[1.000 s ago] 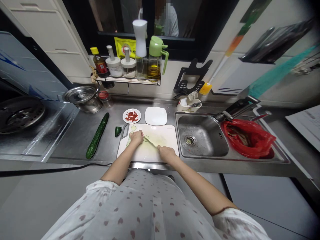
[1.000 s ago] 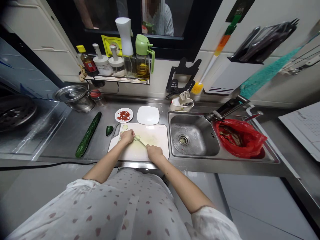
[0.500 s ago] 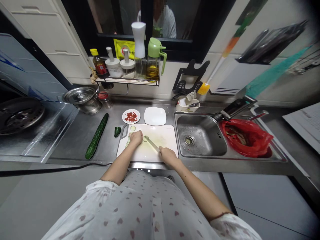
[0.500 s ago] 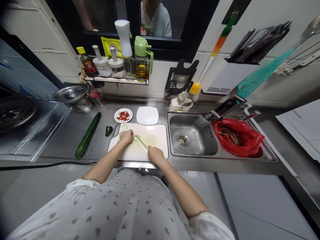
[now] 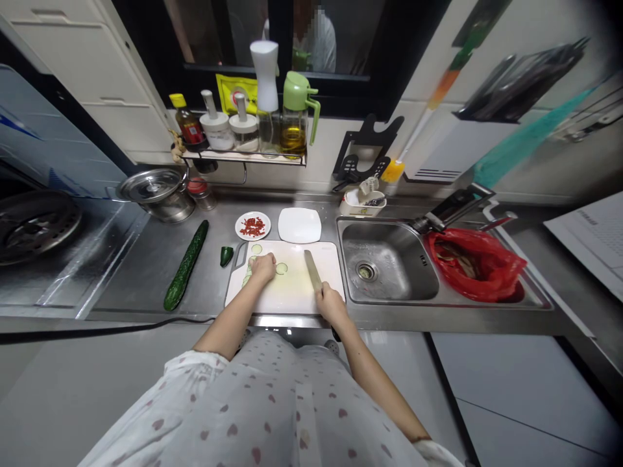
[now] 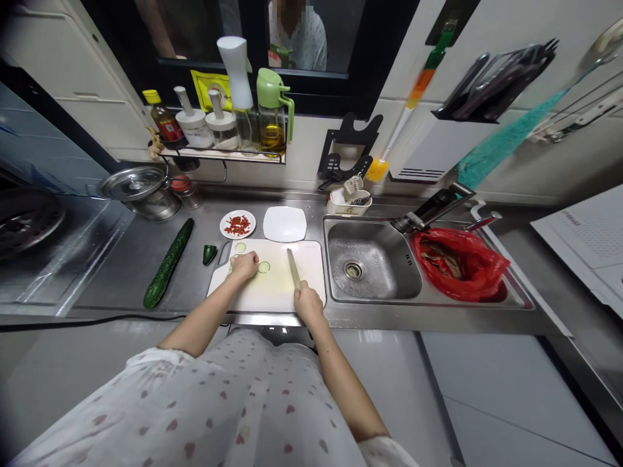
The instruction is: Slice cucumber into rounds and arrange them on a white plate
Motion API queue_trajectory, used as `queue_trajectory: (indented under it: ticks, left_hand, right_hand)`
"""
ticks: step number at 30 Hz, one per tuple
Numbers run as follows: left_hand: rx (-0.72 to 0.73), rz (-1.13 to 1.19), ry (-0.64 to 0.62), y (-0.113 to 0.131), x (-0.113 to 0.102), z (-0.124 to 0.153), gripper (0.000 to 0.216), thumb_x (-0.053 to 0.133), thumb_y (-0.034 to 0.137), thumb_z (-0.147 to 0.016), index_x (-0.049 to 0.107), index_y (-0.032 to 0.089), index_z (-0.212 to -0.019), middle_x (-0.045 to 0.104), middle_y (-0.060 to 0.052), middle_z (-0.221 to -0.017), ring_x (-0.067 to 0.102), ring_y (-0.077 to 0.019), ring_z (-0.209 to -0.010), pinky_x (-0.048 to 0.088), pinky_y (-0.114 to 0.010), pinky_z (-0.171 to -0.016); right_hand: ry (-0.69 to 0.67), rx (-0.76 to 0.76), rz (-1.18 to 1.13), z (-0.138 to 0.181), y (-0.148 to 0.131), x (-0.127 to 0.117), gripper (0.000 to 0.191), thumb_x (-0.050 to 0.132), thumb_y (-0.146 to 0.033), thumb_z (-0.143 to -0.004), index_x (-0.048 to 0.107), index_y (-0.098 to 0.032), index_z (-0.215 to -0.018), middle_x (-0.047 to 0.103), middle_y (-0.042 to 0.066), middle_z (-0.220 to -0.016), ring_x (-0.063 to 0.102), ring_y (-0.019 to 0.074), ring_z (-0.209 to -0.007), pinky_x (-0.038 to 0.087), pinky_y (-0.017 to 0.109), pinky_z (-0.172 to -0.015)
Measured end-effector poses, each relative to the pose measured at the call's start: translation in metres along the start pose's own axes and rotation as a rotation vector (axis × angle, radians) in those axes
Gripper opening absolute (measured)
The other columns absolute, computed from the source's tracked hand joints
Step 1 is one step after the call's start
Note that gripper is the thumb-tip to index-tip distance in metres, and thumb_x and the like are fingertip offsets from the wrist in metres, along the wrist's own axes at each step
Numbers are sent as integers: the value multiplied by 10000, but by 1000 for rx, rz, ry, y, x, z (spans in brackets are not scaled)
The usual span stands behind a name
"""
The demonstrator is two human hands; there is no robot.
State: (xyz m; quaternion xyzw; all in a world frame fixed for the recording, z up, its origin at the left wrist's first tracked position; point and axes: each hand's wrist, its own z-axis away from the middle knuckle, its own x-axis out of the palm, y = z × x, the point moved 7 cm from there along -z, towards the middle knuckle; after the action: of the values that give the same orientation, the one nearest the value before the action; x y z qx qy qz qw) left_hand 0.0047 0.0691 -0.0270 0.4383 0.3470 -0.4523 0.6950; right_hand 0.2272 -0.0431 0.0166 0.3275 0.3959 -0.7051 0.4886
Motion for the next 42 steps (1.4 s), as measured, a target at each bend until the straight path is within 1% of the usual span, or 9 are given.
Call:
queue_trajectory:
  ticks: [6, 9, 12, 19, 24, 28, 31, 38, 42]
  left_hand:
    - [56, 4, 57, 6, 3, 12, 206, 457, 274, -873, 621, 248, -997, 670, -101, -1059, 521, -293, -1096, 273, -446, -919]
    - [83, -1, 96, 11, 5, 19, 225, 508, 340, -859, 608, 248, -1039, 622, -111, -1154, 483, -305, -1127, 274, -453, -931]
    - [76, 9, 103, 14, 5, 23, 213, 549, 324, -835, 610, 242, -1022, 601, -111, -1178, 474, -302, -1130, 285, -444, -929]
    - [27, 163, 76, 17, -3, 27, 92, 559, 291, -824, 601, 241, -888, 689, -39, -943, 570, -243, -996, 308, -410, -911]
    - [38, 317, 83, 12, -5, 46, 110, 597, 317, -807, 606, 243, -889, 705, 8, -912, 613, -182, -895, 329, -371, -908]
    - [31, 383, 91, -7, -6, 62, 127, 608, 303, -795, 614, 241, -906, 705, 23, -900, 624, -156, -867, 345, -350, -907]
    - [29, 433, 121, -30, -8, 67, 144, 613, 309, -778, 618, 243, -906, 697, 32, -872, 627, -146, -840, 379, -320, -869]
    - [-148, 543, 206, -106, -6, 68, 235, 601, 322, -737, 614, 227, -951, 676, 15, -788, 620, -147, -764, 435, -252, -697]
    - [-193, 540, 176, -126, 2, 71, 248, 618, 309, -708, 617, 228, -942, 666, 18, -749, 609, -149, -738, 435, -245, -663]
  right_hand:
    - [-30, 15, 44, 0, -5, -1, 321, 291, -319, -981, 449, -164, -1213, 671, 150, -1057, 630, 238, -988, 404, 305, -757]
    - [-28, 8, 43, -1, -5, 0, 326, 284, -317, -978, 453, -163, -1211, 671, 152, -1060, 629, 251, -1003, 413, 321, -766]
    - [-32, -4, 48, -2, -4, 4, 324, 281, -312, -977, 459, -163, -1203, 672, 150, -1055, 632, 250, -1003, 418, 324, -772]
    - [-41, 2, 68, -2, -3, 8, 321, 282, -313, -981, 470, -162, -1193, 671, 153, -1054, 635, 250, -1010, 425, 326, -782]
    - [-53, 3, 66, -2, -2, 9, 328, 282, -316, -986, 467, -160, -1208, 667, 157, -1059, 633, 242, -1021, 426, 324, -795]
    - [-57, 1, 74, -4, 0, 11, 331, 285, -316, -982, 464, -160, -1212, 673, 154, -1053, 634, 242, -1015, 430, 327, -793]
    - [-51, -3, 78, -4, 0, 11, 328, 280, -314, -985, 469, -160, -1203, 675, 151, -1044, 636, 238, -1012, 430, 319, -789]
    - [-61, -12, 89, -3, -2, 10, 326, 280, -314, -988, 468, -160, -1205, 670, 157, -1052, 636, 240, -1020, 430, 317, -785]
    - [-76, -7, 93, -2, -3, 10, 331, 283, -309, -983, 467, -160, -1213, 672, 155, -1066, 636, 238, -1017, 432, 316, -781]
